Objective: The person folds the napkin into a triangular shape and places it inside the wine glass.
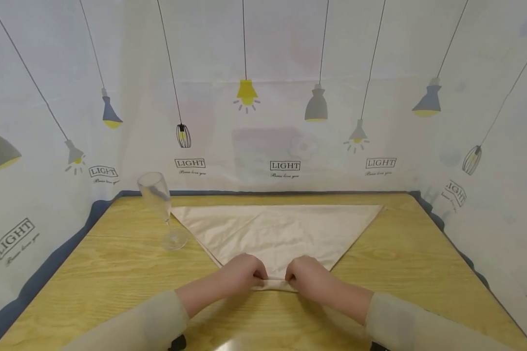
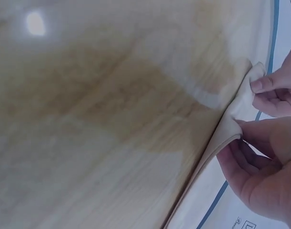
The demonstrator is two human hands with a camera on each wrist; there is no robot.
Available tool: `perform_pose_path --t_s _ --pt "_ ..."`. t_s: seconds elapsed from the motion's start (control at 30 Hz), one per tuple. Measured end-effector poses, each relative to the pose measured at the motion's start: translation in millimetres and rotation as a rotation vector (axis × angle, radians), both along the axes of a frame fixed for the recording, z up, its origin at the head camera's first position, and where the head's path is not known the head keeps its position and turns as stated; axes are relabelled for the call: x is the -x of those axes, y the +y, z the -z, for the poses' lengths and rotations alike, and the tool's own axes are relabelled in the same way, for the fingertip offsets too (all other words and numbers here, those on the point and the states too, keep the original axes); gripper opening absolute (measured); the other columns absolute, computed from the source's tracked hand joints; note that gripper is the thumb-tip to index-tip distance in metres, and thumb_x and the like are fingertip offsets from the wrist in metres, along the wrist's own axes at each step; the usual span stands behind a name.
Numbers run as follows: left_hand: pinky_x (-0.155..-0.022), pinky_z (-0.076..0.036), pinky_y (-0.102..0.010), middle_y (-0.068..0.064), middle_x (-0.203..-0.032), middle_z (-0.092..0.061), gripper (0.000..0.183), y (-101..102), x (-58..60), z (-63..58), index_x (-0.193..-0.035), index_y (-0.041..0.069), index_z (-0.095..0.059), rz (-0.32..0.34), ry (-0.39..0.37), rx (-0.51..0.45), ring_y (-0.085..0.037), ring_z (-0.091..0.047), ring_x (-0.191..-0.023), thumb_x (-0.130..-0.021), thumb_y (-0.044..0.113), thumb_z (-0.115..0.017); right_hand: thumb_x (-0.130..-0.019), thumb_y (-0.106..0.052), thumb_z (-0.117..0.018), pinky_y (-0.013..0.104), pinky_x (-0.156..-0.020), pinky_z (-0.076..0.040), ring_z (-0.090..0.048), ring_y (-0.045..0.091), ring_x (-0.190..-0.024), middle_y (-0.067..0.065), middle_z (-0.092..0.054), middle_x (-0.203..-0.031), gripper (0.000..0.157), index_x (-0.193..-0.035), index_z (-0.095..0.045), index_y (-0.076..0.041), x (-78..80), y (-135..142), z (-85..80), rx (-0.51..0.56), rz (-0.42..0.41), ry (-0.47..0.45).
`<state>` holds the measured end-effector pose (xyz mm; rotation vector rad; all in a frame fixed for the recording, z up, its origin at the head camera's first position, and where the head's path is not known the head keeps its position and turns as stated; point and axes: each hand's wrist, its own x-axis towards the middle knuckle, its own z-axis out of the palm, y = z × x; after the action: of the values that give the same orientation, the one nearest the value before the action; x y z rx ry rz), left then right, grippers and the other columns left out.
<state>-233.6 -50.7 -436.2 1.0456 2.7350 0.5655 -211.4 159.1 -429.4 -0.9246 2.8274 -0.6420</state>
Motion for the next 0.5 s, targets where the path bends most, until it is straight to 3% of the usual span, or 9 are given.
perform_pose_path --t_s 0.3,0.5 --pt "-0.068 -0.048 -0.017 0.008 -0.079 -0.069 0.003 -0.5 7.9 2.9 -0.084 0.011 -0.076 -0.055 -0.012 -0.011 -0.005 -0.062 -0.075 -0.083 0.011 -0.079 -0.079 0.003 -0.073 0.025 -0.061 -0.050 -0.060 0.009 -0.067 -0.005 -0.065 -0.071 0.012 -0.074 -0.071 -0.008 13.3 1.8 -0.2 -0.004 0.007 -0.050" --pt "-0.063 -0.044 -0.016 0.013 -0.072 -0.062 0.012 2.5 7.8 3.5 -0.074 0.016 -0.070 -0.036 0.069 0.045 -0.001 -0.054 -0.066 -0.081 0.014 -0.080 -0.079 0.002 -0.073 0.028 -0.058 -0.046 -0.051 0.008 -0.062 -0.008 -0.056 -0.067 0.018 -0.073 -0.064 -0.012 16.1 0.0 1.6 -0.048 0.028 -0.100"
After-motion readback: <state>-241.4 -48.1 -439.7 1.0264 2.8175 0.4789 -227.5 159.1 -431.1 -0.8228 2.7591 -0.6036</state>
